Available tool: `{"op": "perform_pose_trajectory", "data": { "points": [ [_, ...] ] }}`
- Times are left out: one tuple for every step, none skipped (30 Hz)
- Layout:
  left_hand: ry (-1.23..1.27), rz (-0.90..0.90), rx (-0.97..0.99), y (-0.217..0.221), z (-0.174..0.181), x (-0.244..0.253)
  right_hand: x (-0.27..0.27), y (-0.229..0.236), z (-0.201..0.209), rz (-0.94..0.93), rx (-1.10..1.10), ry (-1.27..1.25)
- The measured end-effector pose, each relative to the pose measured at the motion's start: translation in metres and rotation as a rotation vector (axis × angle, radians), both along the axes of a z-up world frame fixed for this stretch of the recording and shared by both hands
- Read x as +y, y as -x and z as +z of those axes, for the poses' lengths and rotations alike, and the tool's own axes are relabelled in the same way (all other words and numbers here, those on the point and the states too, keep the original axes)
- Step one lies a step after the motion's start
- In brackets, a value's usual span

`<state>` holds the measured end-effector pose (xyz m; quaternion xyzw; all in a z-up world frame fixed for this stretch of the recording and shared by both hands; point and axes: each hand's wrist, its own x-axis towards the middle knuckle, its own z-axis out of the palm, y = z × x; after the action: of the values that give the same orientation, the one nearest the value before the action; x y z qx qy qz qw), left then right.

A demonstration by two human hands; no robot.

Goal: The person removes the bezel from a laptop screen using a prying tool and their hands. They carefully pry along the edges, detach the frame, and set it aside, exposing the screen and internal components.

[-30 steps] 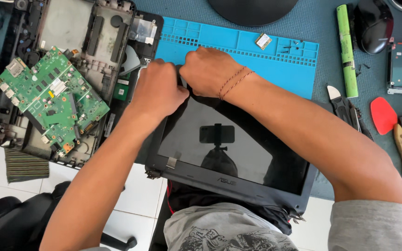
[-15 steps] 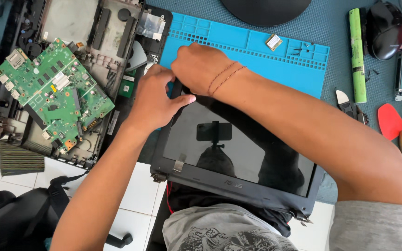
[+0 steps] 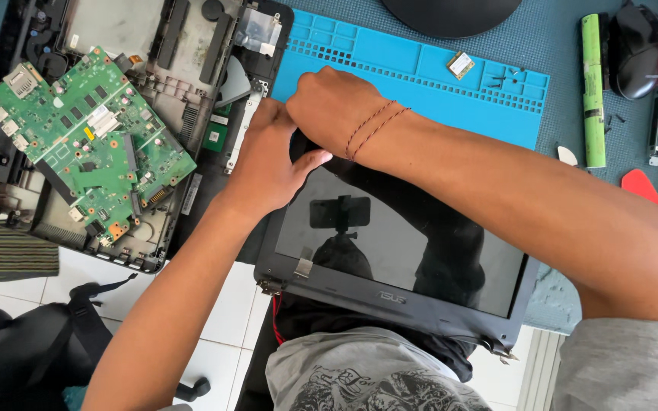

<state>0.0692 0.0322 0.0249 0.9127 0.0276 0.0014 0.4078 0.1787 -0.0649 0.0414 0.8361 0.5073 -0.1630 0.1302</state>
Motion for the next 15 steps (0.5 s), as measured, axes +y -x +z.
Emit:
{"op": "perform_pose_trajectory", "data": {
  "points": [
    [0.001,-0.003,0.000,0.001,-0.001,0.000,0.000,0.001,-0.001,-0.003,0.000,0.001],
    [0.002,-0.021,-0.018,0.001,-0.002,0.000,0.001,0.001,-0.001,-0.003,0.002,0.009],
    [0.003,-0.040,-0.036,0.001,-0.003,0.000,0.002,0.001,-0.001,-0.003,0.004,0.017],
    [0.003,-0.039,-0.036,0.002,-0.005,0.000,0.002,0.002,0.000,-0.002,0.003,0.017],
    [-0.002,-0.052,-0.067,0.002,-0.007,0.000,0.002,0.003,0.001,-0.013,0.012,0.019],
    [-0.006,-0.066,-0.099,0.002,-0.009,-0.001,0.002,0.003,0.002,-0.025,0.020,0.023],
    [-0.005,-0.067,-0.100,0.000,-0.011,0.000,0.001,0.002,0.003,-0.025,0.019,0.024],
    [-0.043,-0.070,-0.123,0.001,-0.014,0.000,0.001,0.003,0.002,-0.030,0.018,0.012],
    [-0.081,-0.073,-0.146,0.001,-0.017,0.000,0.001,0.004,0.002,-0.036,0.017,0.000],
    [-0.080,-0.071,-0.145,0.002,-0.018,0.000,0.000,0.005,0.002,-0.034,0.017,0.000],
    [-0.091,-0.071,-0.166,0.003,-0.020,-0.001,0.000,0.006,0.002,-0.032,0.013,-0.003],
    [-0.103,-0.071,-0.189,0.003,-0.021,-0.001,-0.001,0.006,0.003,-0.031,0.007,-0.007],
    [-0.103,-0.069,-0.191,0.004,-0.020,-0.001,-0.001,0.005,0.003,-0.029,0.005,-0.007],
    [-0.094,-0.072,-0.202,0.004,-0.019,-0.001,-0.002,0.005,0.004,-0.033,0.010,-0.009],
    [-0.085,-0.076,-0.212,0.005,-0.019,-0.001,-0.002,0.005,0.004,-0.037,0.015,-0.011]
  ]
}}
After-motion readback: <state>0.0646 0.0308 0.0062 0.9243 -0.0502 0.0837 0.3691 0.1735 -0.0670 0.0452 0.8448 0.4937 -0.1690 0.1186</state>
